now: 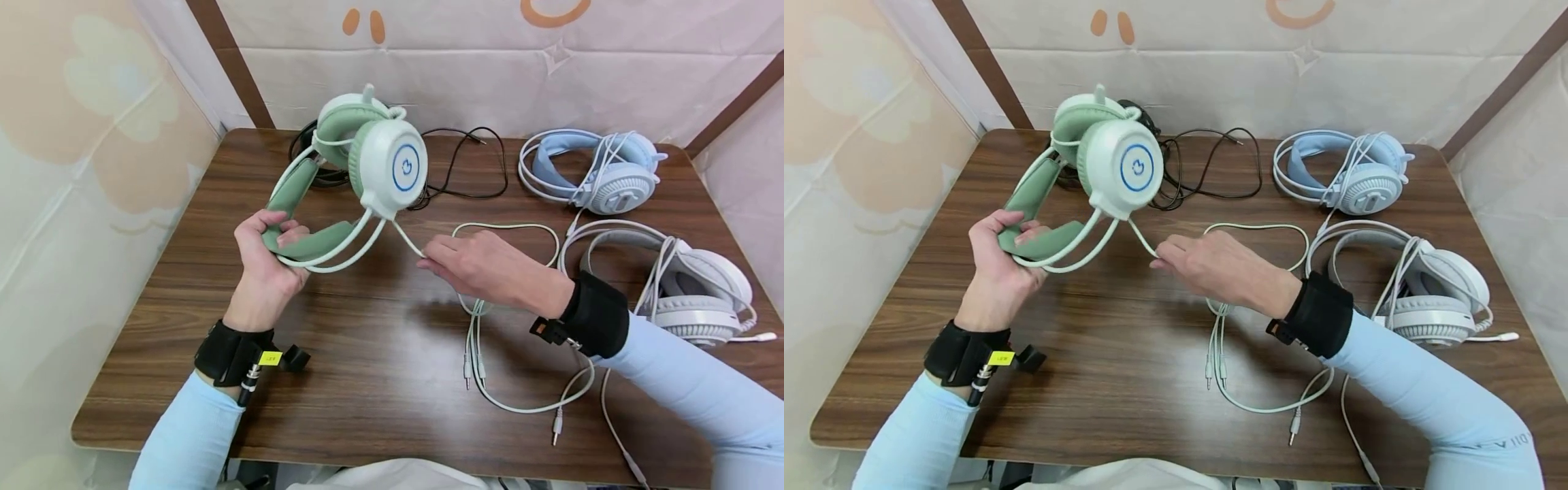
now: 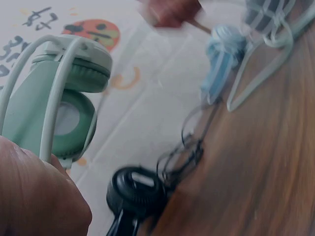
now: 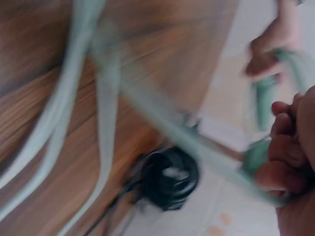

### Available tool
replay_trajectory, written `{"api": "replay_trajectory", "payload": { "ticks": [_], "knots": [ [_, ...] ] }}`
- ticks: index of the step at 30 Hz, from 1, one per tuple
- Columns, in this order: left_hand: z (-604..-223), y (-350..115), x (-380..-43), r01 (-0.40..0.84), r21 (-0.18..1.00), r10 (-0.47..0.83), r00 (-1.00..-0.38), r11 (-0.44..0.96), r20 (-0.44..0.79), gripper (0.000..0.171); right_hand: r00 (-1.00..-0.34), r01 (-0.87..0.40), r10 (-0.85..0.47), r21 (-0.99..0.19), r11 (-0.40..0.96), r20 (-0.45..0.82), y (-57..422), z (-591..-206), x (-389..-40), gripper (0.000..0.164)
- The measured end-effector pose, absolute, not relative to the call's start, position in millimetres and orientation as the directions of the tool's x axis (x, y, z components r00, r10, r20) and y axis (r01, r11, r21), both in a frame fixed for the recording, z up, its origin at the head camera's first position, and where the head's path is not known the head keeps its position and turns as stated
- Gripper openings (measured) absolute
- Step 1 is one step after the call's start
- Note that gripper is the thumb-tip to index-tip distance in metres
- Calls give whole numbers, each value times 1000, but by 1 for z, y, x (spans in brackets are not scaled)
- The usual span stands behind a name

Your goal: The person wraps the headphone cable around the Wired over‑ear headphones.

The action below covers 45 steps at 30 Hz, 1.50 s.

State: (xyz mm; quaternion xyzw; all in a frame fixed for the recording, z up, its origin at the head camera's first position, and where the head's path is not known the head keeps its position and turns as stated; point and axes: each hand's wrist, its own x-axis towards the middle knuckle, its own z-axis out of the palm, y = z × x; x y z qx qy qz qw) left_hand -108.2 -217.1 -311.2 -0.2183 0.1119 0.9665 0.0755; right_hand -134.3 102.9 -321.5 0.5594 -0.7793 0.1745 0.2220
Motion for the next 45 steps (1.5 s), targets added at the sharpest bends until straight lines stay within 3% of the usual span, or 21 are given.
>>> {"api": "replay_trajectory", "payload": {
  "ticks": [3,9,14,24,34,40,45],
  "knots": [
    [-314,-218,-107,-213,309,58,-895,-927,-443,17,-299,-950,-803,-78,303,516,98,-308,-122,30],
    [-307,-220,-105,-149,618,-66,-949,-772,-310,28,-390,-902,-852,-331,277,350,100,-282,-108,18],
    [-300,-222,-103,-117,767,-120,-962,-631,-246,28,-343,-925,-856,-300,235,388,106,-264,-106,13],
    [-295,-212,-94,-189,899,55,-982,-395,-182,32,-171,-973,-828,38,226,534,114,-247,-121,19],
    [-295,-201,-87,-205,944,118,-977,-257,-180,36,-79,-975,-838,132,177,540,108,-229,-122,30],
    [-296,-195,-80,-248,946,239,-951,-209,-197,33,-119,-984,-832,46,170,542,109,-224,-133,15],
    [-299,-197,-75,-250,943,311,-934,-218,-175,33,-232,-973,-806,-141,185,545,124,-227,-147,15]
  ]
}}
